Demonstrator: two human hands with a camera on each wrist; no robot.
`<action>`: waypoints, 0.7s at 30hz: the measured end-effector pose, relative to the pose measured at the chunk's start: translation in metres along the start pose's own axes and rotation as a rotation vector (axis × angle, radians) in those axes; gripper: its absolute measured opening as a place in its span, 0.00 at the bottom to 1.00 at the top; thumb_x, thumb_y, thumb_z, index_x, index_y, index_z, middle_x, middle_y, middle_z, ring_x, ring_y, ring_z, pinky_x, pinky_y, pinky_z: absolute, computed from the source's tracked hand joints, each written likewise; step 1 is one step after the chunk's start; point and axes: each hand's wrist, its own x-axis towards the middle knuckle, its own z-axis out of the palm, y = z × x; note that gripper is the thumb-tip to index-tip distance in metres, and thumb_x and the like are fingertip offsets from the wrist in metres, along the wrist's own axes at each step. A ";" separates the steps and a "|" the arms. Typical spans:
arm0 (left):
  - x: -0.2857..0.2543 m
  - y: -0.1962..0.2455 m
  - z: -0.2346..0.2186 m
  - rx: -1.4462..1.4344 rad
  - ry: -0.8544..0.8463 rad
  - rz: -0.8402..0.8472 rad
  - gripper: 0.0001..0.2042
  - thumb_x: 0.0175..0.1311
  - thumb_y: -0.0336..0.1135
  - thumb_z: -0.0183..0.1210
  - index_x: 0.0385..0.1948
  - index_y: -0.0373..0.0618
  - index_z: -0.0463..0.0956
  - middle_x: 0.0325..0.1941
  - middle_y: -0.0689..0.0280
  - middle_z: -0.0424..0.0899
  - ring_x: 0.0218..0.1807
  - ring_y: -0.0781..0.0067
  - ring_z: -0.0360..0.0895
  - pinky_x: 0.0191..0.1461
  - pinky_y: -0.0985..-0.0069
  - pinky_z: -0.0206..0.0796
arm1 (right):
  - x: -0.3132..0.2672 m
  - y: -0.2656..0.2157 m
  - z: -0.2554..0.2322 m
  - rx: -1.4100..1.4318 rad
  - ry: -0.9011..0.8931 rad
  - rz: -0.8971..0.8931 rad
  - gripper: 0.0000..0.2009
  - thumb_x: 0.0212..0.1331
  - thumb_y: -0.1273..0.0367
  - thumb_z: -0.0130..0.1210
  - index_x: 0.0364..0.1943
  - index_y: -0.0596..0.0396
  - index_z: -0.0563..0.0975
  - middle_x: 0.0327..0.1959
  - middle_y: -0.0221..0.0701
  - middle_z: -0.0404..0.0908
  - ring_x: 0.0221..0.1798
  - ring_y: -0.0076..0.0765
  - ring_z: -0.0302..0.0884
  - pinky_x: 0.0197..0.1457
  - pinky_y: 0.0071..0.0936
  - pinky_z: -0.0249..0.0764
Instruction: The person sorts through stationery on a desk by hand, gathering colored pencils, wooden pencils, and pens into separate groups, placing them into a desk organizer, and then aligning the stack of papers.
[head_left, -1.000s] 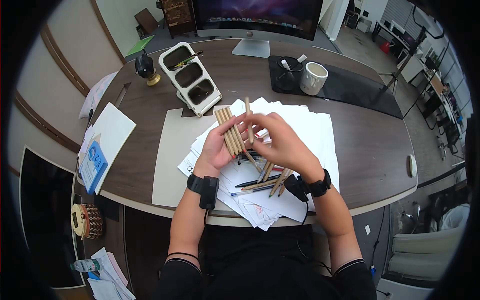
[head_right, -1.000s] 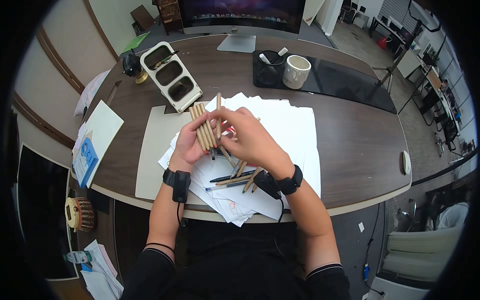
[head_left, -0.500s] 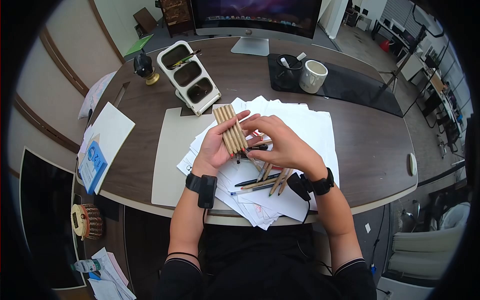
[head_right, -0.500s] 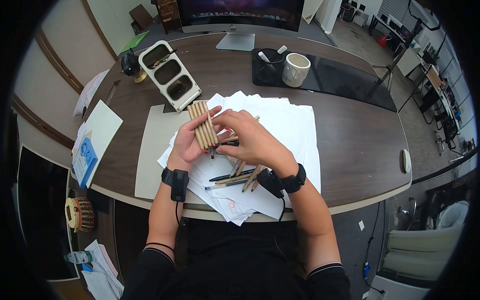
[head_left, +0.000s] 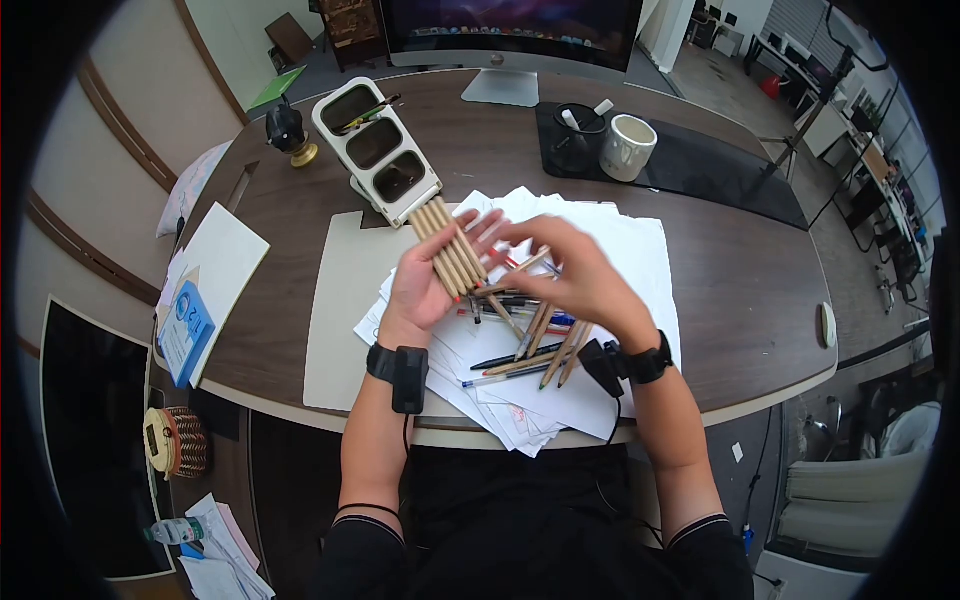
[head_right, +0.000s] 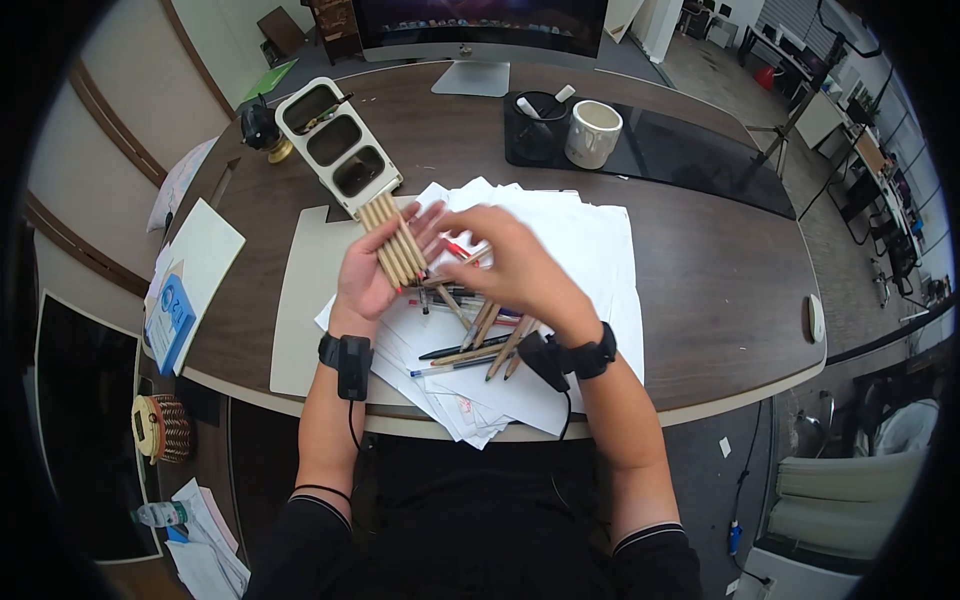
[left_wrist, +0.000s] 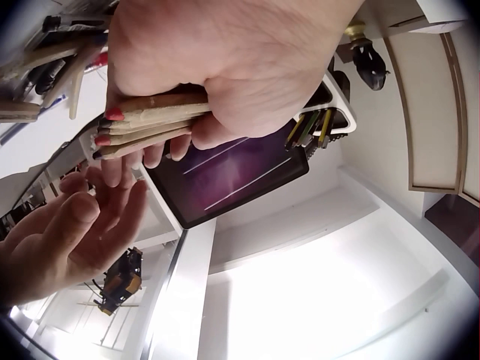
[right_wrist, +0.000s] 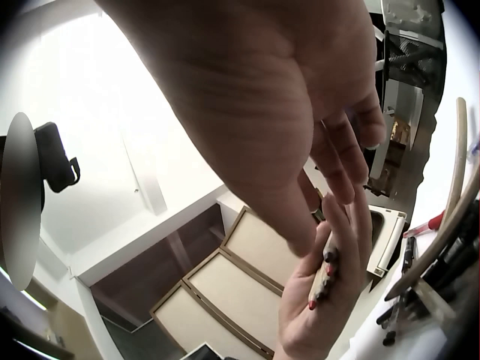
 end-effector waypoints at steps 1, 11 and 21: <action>-0.001 0.004 0.000 -0.042 -0.016 0.057 0.16 0.75 0.32 0.40 0.58 0.35 0.64 0.68 0.45 0.64 0.72 0.50 0.61 0.73 0.52 0.58 | 0.000 0.002 -0.003 -0.059 0.102 0.032 0.13 0.53 0.70 0.63 0.44 0.56 0.80 0.35 0.36 0.80 0.39 0.36 0.78 0.45 0.33 0.74; 0.002 0.007 -0.006 -0.082 -0.003 0.103 0.14 0.75 0.32 0.39 0.56 0.35 0.65 0.67 0.46 0.66 0.72 0.49 0.61 0.72 0.50 0.59 | -0.001 0.054 0.021 -0.165 -0.162 0.256 0.12 0.59 0.73 0.52 0.44 0.59 0.82 0.24 0.37 0.81 0.24 0.32 0.75 0.32 0.28 0.70; 0.001 0.007 -0.007 -0.081 0.026 0.112 0.16 0.74 0.35 0.42 0.55 0.33 0.65 0.65 0.44 0.67 0.71 0.47 0.62 0.71 0.49 0.60 | 0.001 0.030 0.020 -0.156 -0.345 0.238 0.10 0.55 0.71 0.57 0.41 0.57 0.80 0.21 0.36 0.79 0.24 0.35 0.76 0.33 0.31 0.71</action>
